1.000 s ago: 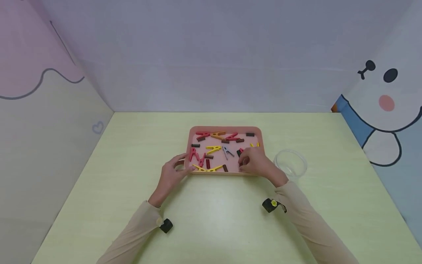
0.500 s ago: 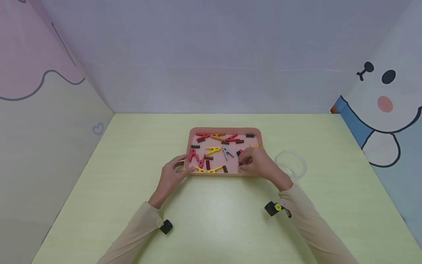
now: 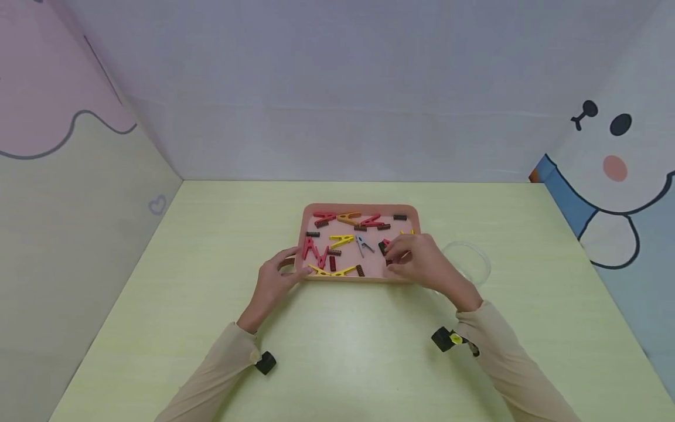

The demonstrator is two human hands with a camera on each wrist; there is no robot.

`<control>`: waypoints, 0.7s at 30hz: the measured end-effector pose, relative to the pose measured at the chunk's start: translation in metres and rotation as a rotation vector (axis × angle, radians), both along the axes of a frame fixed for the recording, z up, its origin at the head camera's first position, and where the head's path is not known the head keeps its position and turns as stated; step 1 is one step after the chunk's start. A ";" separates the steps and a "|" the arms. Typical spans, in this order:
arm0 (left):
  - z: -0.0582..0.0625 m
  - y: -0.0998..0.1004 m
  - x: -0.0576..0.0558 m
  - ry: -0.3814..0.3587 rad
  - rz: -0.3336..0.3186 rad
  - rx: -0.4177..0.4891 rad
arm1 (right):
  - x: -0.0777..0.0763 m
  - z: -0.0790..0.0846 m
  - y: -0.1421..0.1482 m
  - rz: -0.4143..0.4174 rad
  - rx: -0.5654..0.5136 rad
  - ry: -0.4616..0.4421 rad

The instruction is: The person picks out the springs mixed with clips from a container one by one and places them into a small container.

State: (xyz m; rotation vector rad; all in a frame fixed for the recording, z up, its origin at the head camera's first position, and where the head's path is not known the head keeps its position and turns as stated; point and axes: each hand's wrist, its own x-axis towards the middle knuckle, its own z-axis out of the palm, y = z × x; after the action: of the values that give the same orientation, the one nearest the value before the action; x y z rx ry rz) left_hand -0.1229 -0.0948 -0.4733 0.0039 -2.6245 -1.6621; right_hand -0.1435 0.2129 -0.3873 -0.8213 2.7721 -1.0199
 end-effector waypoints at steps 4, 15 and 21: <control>0.000 0.000 0.000 -0.001 -0.002 0.004 | 0.003 0.005 0.002 0.004 -0.002 0.010; -0.003 -0.001 -0.001 0.017 -0.014 0.033 | 0.012 0.019 0.010 0.006 -0.024 0.019; -0.009 -0.002 -0.003 0.040 -0.015 0.048 | 0.015 0.023 0.016 0.002 -0.026 0.043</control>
State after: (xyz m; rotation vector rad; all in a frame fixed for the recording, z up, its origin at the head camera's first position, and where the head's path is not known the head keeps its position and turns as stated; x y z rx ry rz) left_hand -0.1263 -0.0963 -0.4823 -0.0473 -2.5617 -1.7106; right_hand -0.1281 0.2290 -0.3647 -0.8590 2.7991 -1.0530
